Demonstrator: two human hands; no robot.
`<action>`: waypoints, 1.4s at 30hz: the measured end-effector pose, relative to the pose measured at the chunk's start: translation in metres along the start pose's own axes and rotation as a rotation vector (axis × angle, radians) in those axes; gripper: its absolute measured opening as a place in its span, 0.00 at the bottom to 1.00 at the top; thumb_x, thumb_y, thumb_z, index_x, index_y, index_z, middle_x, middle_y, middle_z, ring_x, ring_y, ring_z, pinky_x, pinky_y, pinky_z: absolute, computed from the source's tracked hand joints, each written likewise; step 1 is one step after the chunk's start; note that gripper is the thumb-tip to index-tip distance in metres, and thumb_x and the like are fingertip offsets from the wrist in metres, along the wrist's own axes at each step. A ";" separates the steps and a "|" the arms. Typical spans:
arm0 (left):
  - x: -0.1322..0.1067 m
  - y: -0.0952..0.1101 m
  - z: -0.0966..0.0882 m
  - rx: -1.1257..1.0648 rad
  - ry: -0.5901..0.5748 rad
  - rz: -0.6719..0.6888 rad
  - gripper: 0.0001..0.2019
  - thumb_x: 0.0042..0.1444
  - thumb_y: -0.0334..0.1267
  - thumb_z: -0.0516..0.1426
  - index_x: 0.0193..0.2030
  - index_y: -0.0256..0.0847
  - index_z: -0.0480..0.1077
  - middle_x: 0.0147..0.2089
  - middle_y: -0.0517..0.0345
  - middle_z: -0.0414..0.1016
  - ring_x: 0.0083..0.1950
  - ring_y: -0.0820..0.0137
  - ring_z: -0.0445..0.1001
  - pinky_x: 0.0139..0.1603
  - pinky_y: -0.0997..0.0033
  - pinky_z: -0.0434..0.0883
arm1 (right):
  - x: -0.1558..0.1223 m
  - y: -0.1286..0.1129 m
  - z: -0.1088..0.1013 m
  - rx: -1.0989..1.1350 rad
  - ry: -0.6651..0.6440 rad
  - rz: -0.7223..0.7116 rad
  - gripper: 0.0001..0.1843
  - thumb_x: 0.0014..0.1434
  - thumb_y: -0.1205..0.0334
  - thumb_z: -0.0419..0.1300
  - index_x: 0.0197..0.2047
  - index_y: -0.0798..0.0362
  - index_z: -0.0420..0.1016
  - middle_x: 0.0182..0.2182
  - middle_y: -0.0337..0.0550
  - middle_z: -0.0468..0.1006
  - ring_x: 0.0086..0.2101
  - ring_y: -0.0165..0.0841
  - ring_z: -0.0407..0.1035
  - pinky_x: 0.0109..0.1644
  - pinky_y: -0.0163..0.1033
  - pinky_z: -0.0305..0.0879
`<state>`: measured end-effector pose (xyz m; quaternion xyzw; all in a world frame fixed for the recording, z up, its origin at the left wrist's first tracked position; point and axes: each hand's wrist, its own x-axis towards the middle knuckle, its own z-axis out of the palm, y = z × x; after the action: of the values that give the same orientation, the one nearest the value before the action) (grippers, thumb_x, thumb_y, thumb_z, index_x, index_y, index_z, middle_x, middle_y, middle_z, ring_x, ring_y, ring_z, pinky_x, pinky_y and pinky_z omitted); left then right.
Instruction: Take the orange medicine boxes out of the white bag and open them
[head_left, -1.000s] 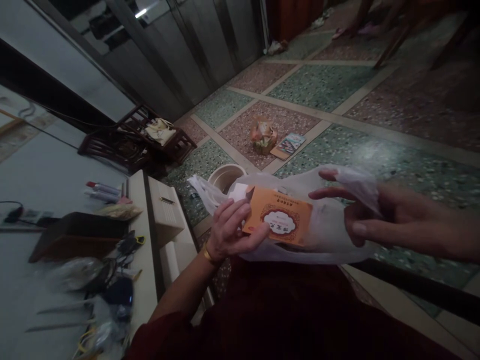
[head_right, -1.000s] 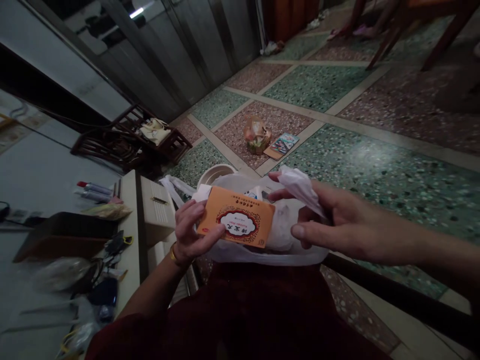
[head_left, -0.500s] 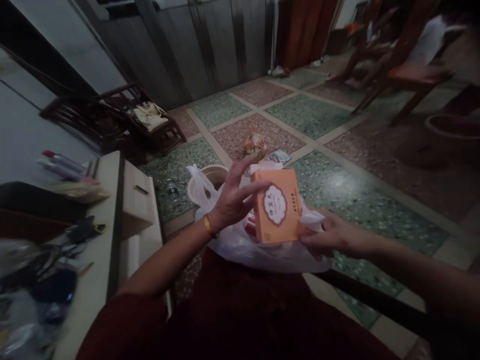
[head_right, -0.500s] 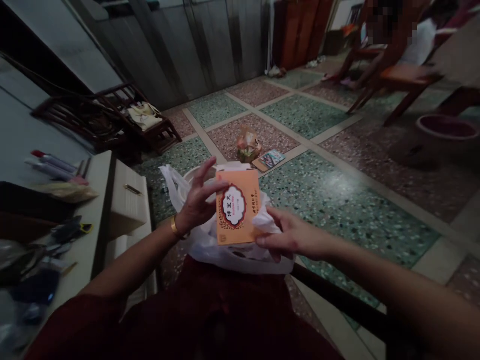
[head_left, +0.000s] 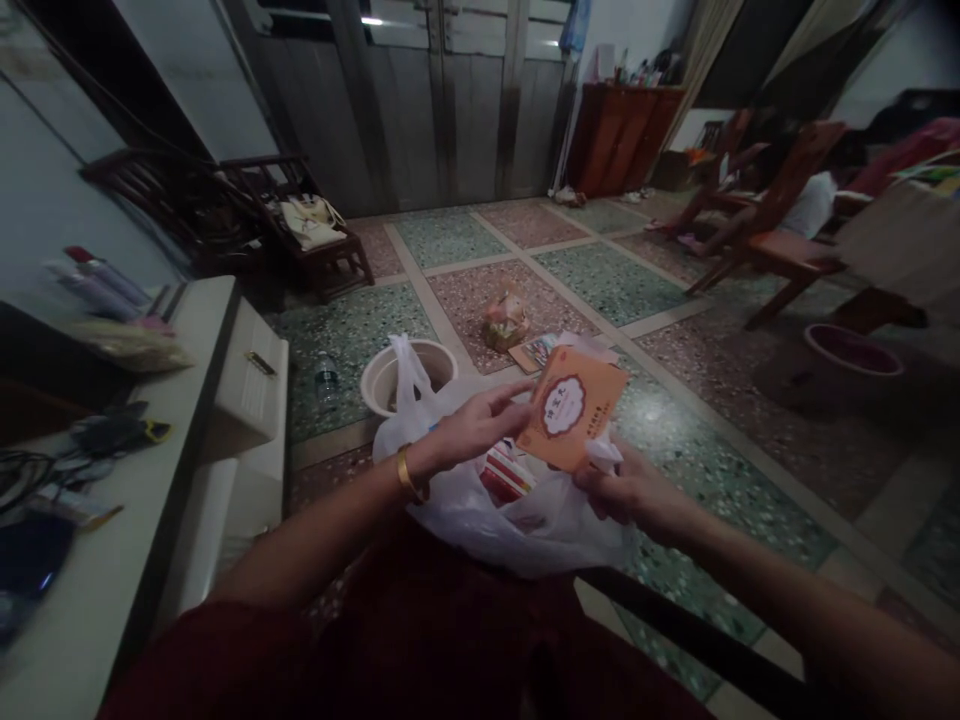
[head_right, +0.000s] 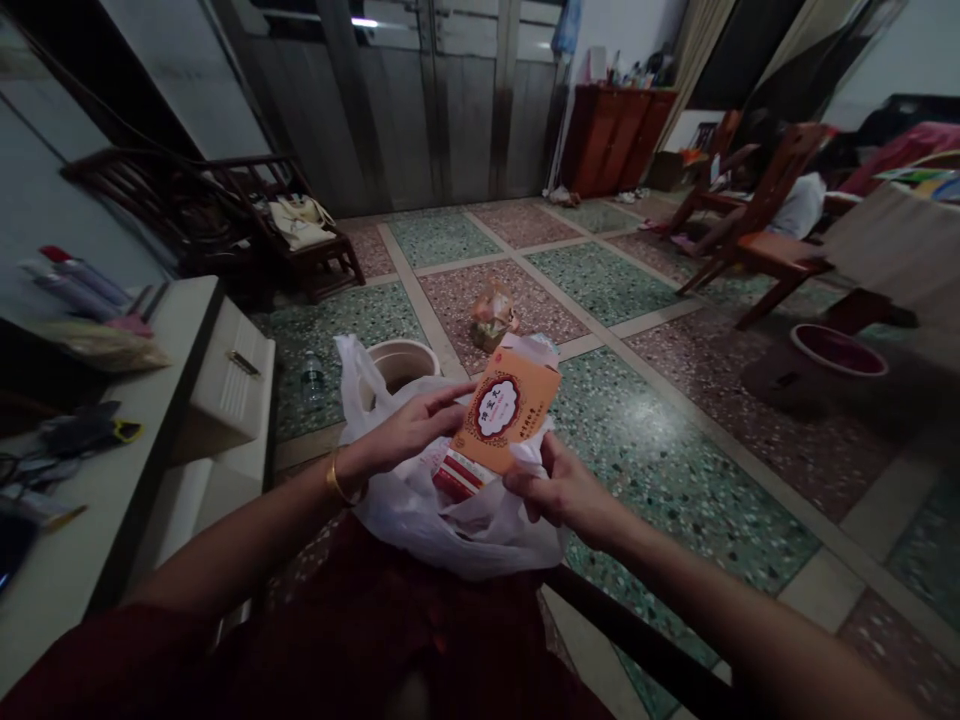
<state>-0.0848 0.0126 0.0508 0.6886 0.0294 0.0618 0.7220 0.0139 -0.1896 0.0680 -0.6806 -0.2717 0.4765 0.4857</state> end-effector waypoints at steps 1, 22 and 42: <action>-0.001 -0.001 0.001 -0.041 -0.025 -0.019 0.35 0.55 0.52 0.60 0.65 0.36 0.61 0.51 0.47 0.75 0.46 0.68 0.75 0.45 0.71 0.72 | 0.001 0.001 0.001 -0.012 0.004 0.005 0.42 0.41 0.37 0.67 0.46 0.57 0.53 0.21 0.33 0.63 0.16 0.21 0.53 0.17 0.27 0.44; -0.008 0.001 -0.008 -0.204 0.013 -0.066 0.30 0.48 0.42 0.67 0.57 0.36 0.69 0.46 0.49 0.78 0.43 0.68 0.76 0.41 0.73 0.73 | 0.000 0.006 -0.014 -0.026 0.006 -0.090 0.53 0.52 0.37 0.63 0.70 0.47 0.40 0.58 0.58 0.61 0.22 0.20 0.62 0.17 0.25 0.52; -0.036 0.002 -0.027 -0.123 0.272 0.055 0.32 0.49 0.43 0.66 0.59 0.38 0.63 0.53 0.47 0.74 0.51 0.64 0.75 0.51 0.65 0.73 | -0.047 -0.012 -0.036 -0.135 0.155 -0.451 0.27 0.65 0.51 0.54 0.65 0.37 0.54 0.51 0.48 0.66 0.22 0.21 0.58 0.22 0.30 0.59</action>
<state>-0.1243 0.0344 0.0503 0.6288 0.1044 0.1760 0.7501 0.0296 -0.2388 0.0992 -0.6682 -0.4100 0.2833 0.5524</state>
